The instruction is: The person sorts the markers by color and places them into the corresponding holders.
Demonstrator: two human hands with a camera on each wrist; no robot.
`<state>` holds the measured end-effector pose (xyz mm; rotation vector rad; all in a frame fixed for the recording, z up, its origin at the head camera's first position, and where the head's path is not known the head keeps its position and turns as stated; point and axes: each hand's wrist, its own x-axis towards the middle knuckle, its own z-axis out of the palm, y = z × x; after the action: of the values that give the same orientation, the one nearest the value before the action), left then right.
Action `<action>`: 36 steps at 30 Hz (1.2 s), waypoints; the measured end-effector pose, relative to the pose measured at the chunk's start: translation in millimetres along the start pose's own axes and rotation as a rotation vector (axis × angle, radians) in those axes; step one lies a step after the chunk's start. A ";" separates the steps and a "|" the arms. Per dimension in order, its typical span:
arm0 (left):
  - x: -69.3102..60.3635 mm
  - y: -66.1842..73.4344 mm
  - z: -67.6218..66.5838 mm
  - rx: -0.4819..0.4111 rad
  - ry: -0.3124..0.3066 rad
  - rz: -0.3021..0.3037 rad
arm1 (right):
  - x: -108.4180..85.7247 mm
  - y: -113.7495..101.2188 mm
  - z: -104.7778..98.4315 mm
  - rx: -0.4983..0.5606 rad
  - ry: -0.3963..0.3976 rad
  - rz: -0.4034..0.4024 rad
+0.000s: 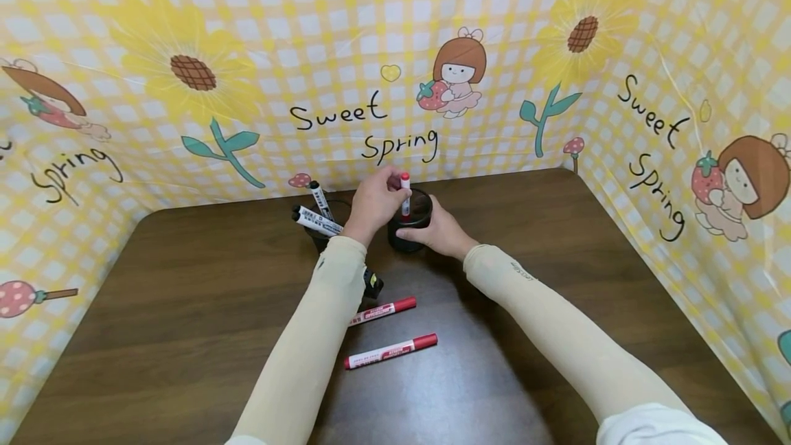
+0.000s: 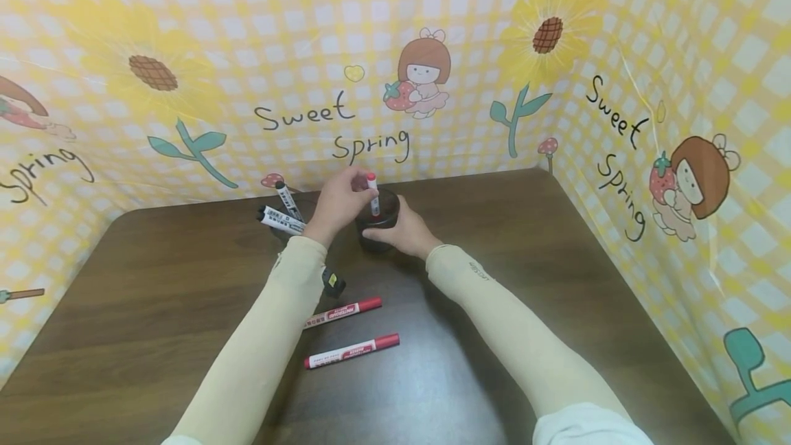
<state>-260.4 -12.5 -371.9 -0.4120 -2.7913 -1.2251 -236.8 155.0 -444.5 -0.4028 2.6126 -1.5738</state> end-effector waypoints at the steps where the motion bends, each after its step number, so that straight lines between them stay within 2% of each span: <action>1: -0.1 -0.4 -0.2 -0.008 -0.004 -0.004 | 0.0 0.1 0.2 -0.001 0.000 0.001; 20: -0.9 -2.5 -1.3 -0.075 -0.001 -0.034 | -1.3 -3.4 0.6 -0.013 -0.006 0.017; 36: -2.1 1.4 -2.6 -0.057 -0.020 -0.026 | -1.2 -1.8 -0.3 -0.009 -0.006 0.017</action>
<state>-258.1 -14.0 -369.4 -0.3953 -2.7925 -1.3156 -235.4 154.8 -442.8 -0.3840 2.6129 -1.5541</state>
